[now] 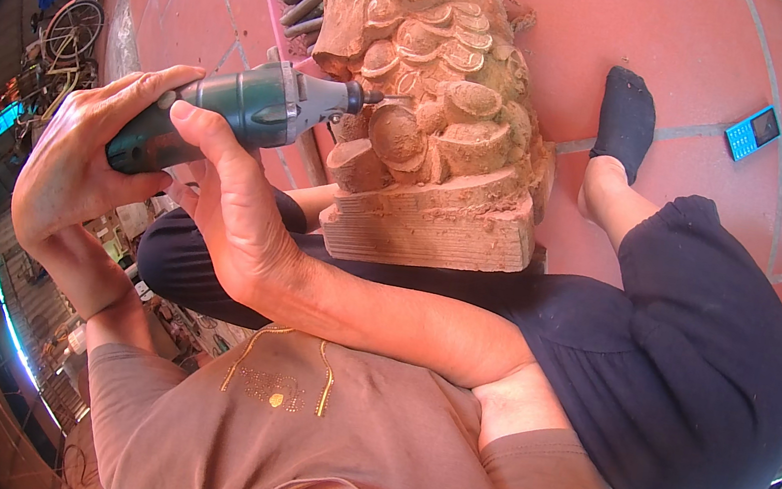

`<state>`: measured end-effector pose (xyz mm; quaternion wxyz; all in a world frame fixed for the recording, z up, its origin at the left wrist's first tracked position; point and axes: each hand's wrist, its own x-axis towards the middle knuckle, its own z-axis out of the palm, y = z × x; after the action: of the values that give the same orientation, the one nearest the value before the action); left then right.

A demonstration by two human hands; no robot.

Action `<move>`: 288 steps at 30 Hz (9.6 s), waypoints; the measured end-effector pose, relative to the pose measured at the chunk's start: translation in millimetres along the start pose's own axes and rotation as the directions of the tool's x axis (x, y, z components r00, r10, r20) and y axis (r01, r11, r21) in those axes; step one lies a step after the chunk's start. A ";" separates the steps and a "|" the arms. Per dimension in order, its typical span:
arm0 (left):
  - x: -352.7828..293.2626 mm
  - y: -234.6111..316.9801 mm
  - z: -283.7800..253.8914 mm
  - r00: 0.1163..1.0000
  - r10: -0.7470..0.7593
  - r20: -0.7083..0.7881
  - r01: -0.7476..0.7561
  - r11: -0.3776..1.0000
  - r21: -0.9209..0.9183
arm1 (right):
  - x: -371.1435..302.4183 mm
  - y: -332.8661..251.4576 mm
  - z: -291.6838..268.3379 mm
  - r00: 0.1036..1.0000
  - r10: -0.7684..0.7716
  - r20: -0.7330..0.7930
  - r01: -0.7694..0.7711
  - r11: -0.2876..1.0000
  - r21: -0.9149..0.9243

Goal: The person uses a handheld rotary tool to carve intricate details into a wooden sculpture. They hold the tool with both hands and carefully shape the surface of the wood, which is positioned between their legs.

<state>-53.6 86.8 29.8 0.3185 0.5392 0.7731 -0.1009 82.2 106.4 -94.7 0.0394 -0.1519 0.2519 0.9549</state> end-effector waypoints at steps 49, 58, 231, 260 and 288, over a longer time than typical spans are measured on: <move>-0.6 1.3 2.0 1.000 -0.024 -0.001 0.024 1.000 -0.010 | -0.9 -1.7 -1.1 0.998 -0.001 0.060 0.001 1.000 0.003; -3.1 1.1 0.9 1.000 -0.009 0.002 0.009 1.000 0.000 | -2.1 -0.3 -1.3 0.999 0.013 0.053 -0.013 1.000 -0.001; -23.6 -9.4 12.4 0.990 -0.041 -0.134 0.032 0.997 -0.070 | 3.3 14.3 5.6 1.000 0.005 0.029 -0.002 0.997 -0.072; -12.1 -15.5 10.3 0.996 -0.008 -0.091 0.006 1.000 -0.025 | 6.4 9.1 6.9 0.999 -0.036 -0.018 0.035 0.997 -0.067; -16.4 -17.5 6.7 0.998 -0.010 -0.060 0.010 1.000 0.000 | 6.4 15.1 9.9 0.997 -0.056 -0.050 0.053 0.997 -0.059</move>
<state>-63.2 63.9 31.1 0.2947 0.5381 0.7849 -0.0865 71.1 98.2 -81.4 0.0547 -0.1846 0.2208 0.9561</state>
